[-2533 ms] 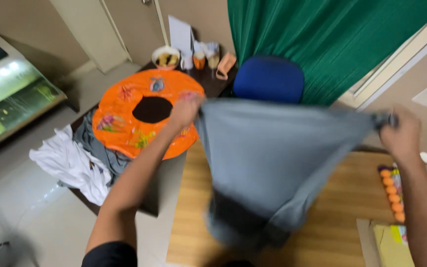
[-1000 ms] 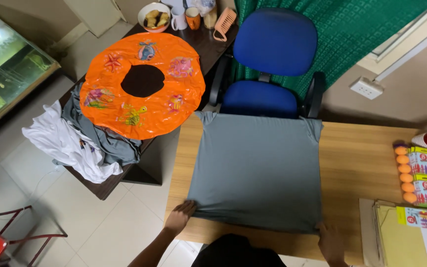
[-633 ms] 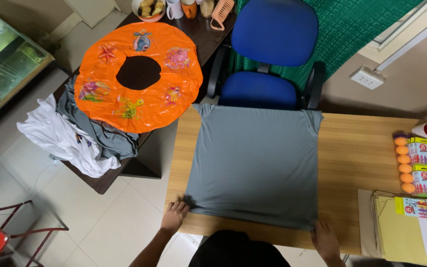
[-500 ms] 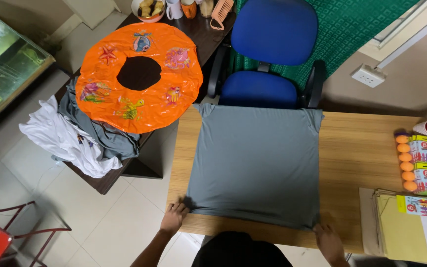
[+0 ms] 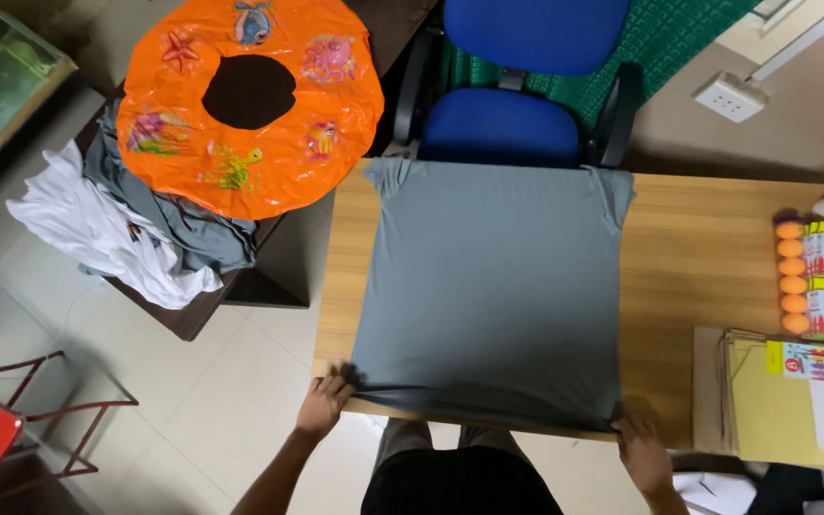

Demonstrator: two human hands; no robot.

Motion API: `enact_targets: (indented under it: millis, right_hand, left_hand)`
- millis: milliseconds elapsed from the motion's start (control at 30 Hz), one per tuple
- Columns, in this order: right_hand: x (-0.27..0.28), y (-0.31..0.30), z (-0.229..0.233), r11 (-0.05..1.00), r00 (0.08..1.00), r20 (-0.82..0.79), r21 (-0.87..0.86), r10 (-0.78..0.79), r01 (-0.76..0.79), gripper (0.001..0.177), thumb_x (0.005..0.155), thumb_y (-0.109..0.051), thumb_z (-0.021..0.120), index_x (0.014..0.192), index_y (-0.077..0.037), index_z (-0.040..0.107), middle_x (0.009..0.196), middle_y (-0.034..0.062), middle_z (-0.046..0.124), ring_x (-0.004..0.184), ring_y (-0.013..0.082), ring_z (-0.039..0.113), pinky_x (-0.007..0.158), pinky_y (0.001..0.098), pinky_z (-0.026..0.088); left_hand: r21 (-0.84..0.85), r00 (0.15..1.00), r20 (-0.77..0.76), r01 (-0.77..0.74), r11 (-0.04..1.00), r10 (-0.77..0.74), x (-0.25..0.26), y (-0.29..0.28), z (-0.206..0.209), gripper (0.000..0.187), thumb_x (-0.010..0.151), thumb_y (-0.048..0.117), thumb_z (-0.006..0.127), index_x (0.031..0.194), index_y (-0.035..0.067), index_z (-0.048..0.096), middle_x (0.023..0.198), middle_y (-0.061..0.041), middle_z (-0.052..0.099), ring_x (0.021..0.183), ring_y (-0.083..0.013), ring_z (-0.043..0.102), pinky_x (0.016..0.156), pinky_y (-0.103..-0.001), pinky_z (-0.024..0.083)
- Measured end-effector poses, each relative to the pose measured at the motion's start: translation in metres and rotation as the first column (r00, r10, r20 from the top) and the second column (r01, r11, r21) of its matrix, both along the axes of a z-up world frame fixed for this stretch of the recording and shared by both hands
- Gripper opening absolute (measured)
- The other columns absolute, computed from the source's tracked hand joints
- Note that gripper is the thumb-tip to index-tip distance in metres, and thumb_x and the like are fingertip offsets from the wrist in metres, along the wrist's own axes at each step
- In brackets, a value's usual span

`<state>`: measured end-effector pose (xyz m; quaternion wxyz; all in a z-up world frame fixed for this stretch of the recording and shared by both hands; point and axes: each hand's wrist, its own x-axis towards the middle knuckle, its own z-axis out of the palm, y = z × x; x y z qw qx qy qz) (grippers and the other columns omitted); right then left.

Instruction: Organize papers and fold t-shirts on a desk.

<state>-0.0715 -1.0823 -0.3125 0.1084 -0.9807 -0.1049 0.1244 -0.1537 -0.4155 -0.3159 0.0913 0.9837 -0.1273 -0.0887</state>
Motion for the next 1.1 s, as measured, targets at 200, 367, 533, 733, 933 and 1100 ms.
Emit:
enact_targets:
  millis: [200,367,533,733,933,1100]
  right_hand:
    - [-0.011,-0.009,-0.009,0.998,0.994,-0.11,-0.067,-0.025,0.018,0.018,0.089,-0.015,0.065,0.105,-0.013,0.073,0.111,0.0088,0.068,0.115,0.031,0.062,0.099,0.042,0.053]
    - [-0.03,-0.028,-0.028,0.999,0.962,-0.272,-0.039,-0.031,0.021,0.018,0.088,-0.019,0.066,0.104,-0.014,0.075,0.111,0.0081,0.071,0.111,0.0277,0.067,0.097,0.0407,0.056]
    - [-0.018,-0.095,-0.092,0.997,0.921,-0.388,-0.054,0.033,-0.059,0.021,0.091,-0.024,0.067,0.108,-0.019,0.077,0.108,0.0079,0.074,0.109,0.0269,0.069,0.097,0.0411,0.056]
    - [0.115,-0.092,-0.037,0.979,0.98,-0.189,0.178,-0.066,0.1,0.02,0.091,-0.02,0.064,0.104,-0.015,0.077,0.1,0.0114,0.078,0.093,0.0291,0.074,0.087,0.0428,0.057]
    - [0.254,-0.061,-0.015,0.998,0.999,-0.033,0.067,0.001,0.001,0.019,0.095,-0.02,0.063,0.109,-0.012,0.073,0.098,0.0163,0.073,0.088,0.0328,0.072,0.084,0.0433,0.056]
    - [0.253,-0.022,-0.053,0.989,0.987,0.098,0.085,-0.128,0.12,0.045,0.1,-0.026,0.064,0.142,-0.011,0.059,0.123,0.0224,0.07,0.103,0.0439,0.067,0.09,0.0518,0.054]
  left_hand:
    - [-0.062,0.999,0.02,0.041,0.997,-0.04,-0.007,0.002,0.002,0.028,0.084,0.008,0.059,0.107,0.011,0.073,0.111,-0.01,0.066,0.116,-0.031,0.057,0.097,-0.045,0.043]
    - [-0.124,0.956,-0.293,-0.01,0.992,-0.027,-0.028,-0.005,0.007,0.02,0.094,0.01,0.06,0.109,0.011,0.073,0.115,-0.008,0.069,0.118,-0.0265,0.059,0.097,-0.043,0.047]
    - [-0.256,0.908,-0.419,-0.137,0.957,0.018,-0.007,0.001,-0.002,0.011,0.095,0.018,0.066,0.1,0.011,0.073,0.103,-0.007,0.073,0.098,-0.0225,0.068,0.089,-0.038,0.055]
    - [-0.393,0.944,-0.279,-0.277,0.877,0.173,0.112,0.021,0.027,0.011,0.092,0.018,0.069,0.096,0.009,0.072,0.088,-0.009,0.074,0.079,-0.0229,0.07,0.075,-0.038,0.058]
    - [-0.433,0.946,-0.034,-0.305,0.848,0.323,0.236,0.018,0.032,0.005,0.091,0.012,0.065,0.092,0.012,0.07,0.093,-0.01,0.073,0.086,-0.0314,0.071,0.073,-0.044,0.057]
    - [-0.357,0.811,0.21,-0.456,0.815,0.546,0.229,-0.012,-0.018,0.062,0.075,0.03,0.08,0.128,0.008,0.055,0.111,-0.026,0.066,0.1,-0.0525,0.062,0.074,-0.058,0.052]
